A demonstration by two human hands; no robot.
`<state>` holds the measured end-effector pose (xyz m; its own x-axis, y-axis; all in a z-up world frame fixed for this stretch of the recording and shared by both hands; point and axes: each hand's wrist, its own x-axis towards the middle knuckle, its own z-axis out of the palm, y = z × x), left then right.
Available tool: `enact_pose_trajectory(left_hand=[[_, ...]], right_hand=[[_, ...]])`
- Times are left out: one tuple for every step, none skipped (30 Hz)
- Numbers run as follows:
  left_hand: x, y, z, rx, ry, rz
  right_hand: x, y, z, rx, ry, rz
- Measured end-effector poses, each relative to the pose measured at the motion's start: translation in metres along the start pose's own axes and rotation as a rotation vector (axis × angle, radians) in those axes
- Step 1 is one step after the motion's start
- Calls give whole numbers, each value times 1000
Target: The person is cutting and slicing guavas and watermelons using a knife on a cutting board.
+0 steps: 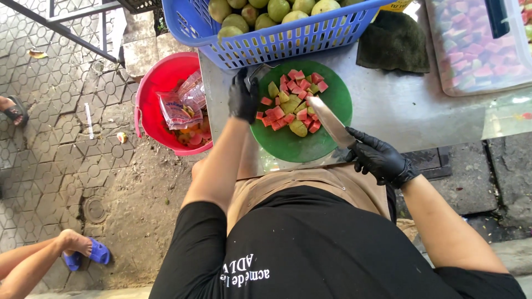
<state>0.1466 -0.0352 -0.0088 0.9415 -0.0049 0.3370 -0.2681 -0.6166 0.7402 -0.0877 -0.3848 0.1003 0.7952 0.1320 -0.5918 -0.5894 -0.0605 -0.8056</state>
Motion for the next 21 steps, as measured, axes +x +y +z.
enact_pose_trajectory(left_hand=[[10, -6, 1, 3, -3, 1], [21, -10, 3, 85, -118, -143], [33, -15, 5, 168, -235, -287], [42, -10, 4, 165, -234, -281], [51, -5, 3, 268, -311, -355], [58, 0, 3, 371, -391, -431], [61, -10, 8, 370, -392, -428], [64, -21, 12, 376, -398, -408], [66, -32, 16, 383, -404, -388], [64, -41, 16, 381, -404, -384], [62, -50, 16, 465, -464, -340], [60, -59, 17, 548, -525, -292], [55, -85, 17, 546, -527, -287], [51, -112, 15, 577, -687, -206], [48, -138, 14, 606, -846, -121], [38, -168, 9, 609, -849, -111], [28, -198, 4, 135, -830, -315], [20, -228, 1, -345, -776, -505], [10, -207, -18, -344, -781, -496], [0, -185, -34, -521, -729, -587], [-10, -164, -51, -697, -674, -677]], right_hand=[[2, 6, 0, 4, -1, 0], [4, 12, -2, 101, -11, -28], [7, 17, -3, 198, -20, -56], [10, 24, -6, 197, -17, -61], [13, 31, -8, 257, -39, -108], [15, 38, -11, 317, -61, -151], [13, 38, -11, 318, -57, -153], [11, 37, -10, 328, -54, -144], [9, 36, -10, 338, -50, -135], [2, 29, -9, 338, -46, -138], [-5, 22, -8, 287, 17, -98], [-13, 16, -7, 236, 82, -57], [-16, 18, -13, 238, 87, -59], [-19, 22, -17, 239, 131, -51], [-23, 25, -22, 240, 174, -42], [-25, 29, -25, 248, 180, -45], [-28, 33, -28, 289, 184, -51], [-30, 36, -33, 327, 188, -59], [-30, 39, -34, 331, 194, -66], [-32, 42, -35, 331, 230, -53], [-34, 46, -36, 331, 266, -41]])
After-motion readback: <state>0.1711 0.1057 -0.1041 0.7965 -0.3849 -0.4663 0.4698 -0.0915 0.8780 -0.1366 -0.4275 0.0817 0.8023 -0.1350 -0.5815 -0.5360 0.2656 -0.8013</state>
